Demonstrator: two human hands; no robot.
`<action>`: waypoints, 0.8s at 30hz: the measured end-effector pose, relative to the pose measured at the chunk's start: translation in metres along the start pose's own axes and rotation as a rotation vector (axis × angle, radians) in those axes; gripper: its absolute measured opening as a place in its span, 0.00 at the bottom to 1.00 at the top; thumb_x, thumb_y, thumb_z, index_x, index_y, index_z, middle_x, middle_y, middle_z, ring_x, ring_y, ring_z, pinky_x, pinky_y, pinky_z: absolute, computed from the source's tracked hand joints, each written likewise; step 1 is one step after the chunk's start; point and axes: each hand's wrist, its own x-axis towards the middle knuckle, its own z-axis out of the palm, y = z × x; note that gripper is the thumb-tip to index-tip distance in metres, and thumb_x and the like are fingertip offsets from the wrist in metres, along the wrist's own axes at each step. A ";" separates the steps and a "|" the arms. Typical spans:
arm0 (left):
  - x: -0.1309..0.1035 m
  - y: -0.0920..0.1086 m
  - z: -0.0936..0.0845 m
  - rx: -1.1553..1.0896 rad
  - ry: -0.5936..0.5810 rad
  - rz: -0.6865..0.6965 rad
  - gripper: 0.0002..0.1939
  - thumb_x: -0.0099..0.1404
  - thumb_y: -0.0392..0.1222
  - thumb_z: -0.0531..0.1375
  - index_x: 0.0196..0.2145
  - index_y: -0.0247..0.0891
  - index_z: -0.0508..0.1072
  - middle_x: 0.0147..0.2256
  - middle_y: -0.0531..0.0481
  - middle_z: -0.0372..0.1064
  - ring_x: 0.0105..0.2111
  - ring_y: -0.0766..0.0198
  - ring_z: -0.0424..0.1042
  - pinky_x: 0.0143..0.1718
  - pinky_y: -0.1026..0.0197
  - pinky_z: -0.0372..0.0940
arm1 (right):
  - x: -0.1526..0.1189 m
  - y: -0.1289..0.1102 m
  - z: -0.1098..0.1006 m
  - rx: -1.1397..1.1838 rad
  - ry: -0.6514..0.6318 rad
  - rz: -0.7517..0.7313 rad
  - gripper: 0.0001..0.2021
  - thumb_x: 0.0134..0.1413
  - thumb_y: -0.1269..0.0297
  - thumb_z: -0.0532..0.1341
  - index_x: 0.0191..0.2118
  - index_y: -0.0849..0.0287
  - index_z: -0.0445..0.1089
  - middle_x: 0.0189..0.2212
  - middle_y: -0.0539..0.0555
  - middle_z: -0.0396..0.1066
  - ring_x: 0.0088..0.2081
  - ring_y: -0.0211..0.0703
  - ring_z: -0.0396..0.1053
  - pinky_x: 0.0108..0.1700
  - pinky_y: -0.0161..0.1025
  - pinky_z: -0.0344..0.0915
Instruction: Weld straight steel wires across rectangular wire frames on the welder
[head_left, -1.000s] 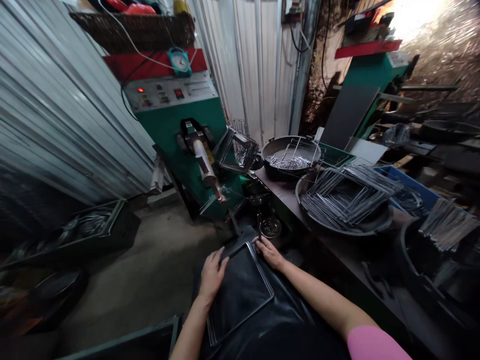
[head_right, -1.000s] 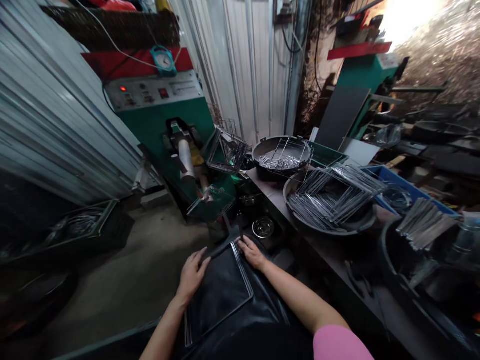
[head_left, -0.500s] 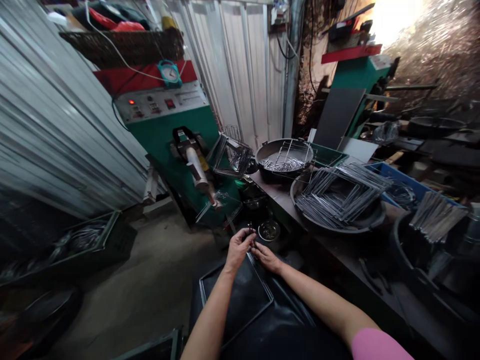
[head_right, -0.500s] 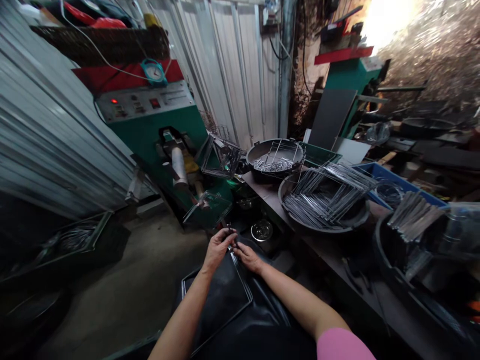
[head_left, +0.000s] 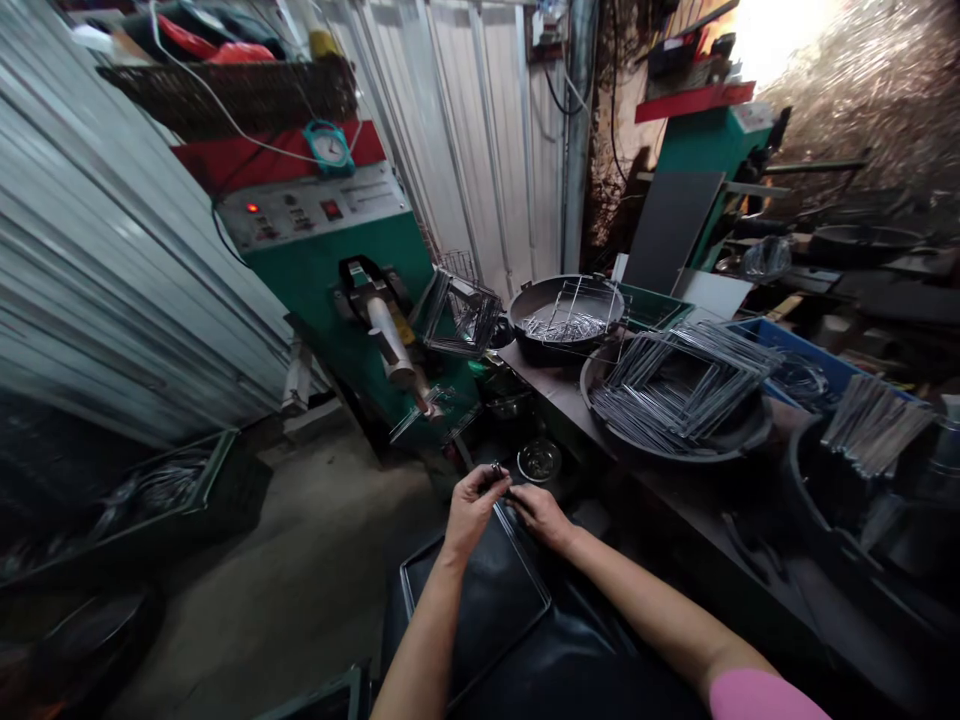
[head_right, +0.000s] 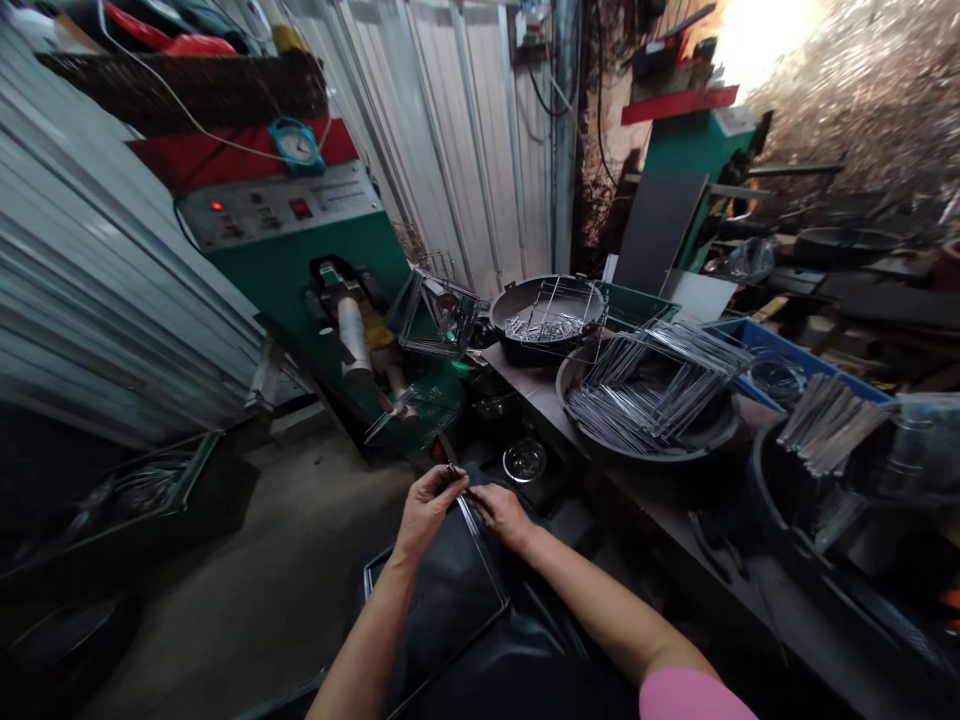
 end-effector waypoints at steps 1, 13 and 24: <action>0.000 0.000 0.000 0.008 -0.003 -0.002 0.08 0.50 0.41 0.62 0.28 0.35 0.71 0.27 0.52 0.68 0.30 0.67 0.65 0.35 0.65 0.60 | 0.002 -0.001 -0.002 -0.020 -0.027 -0.005 0.11 0.56 0.63 0.50 0.40 0.57 0.67 0.29 0.55 0.67 0.32 0.42 0.64 0.35 0.38 0.60; 0.009 -0.019 -0.005 0.051 -0.009 0.009 0.08 0.52 0.43 0.60 0.28 0.35 0.69 0.25 0.54 0.64 0.28 0.69 0.63 0.32 0.67 0.59 | 0.002 0.004 0.005 0.039 -0.077 -0.008 0.12 0.59 0.61 0.46 0.32 0.57 0.64 0.24 0.52 0.63 0.26 0.39 0.61 0.30 0.35 0.57; -0.005 -0.011 0.000 0.227 -0.003 0.070 0.12 0.51 0.45 0.60 0.31 0.35 0.70 0.29 0.50 0.69 0.32 0.63 0.68 0.36 0.63 0.63 | -0.003 0.002 0.010 -0.088 -0.073 -0.042 0.10 0.58 0.64 0.47 0.36 0.59 0.63 0.29 0.53 0.67 0.30 0.38 0.63 0.34 0.33 0.59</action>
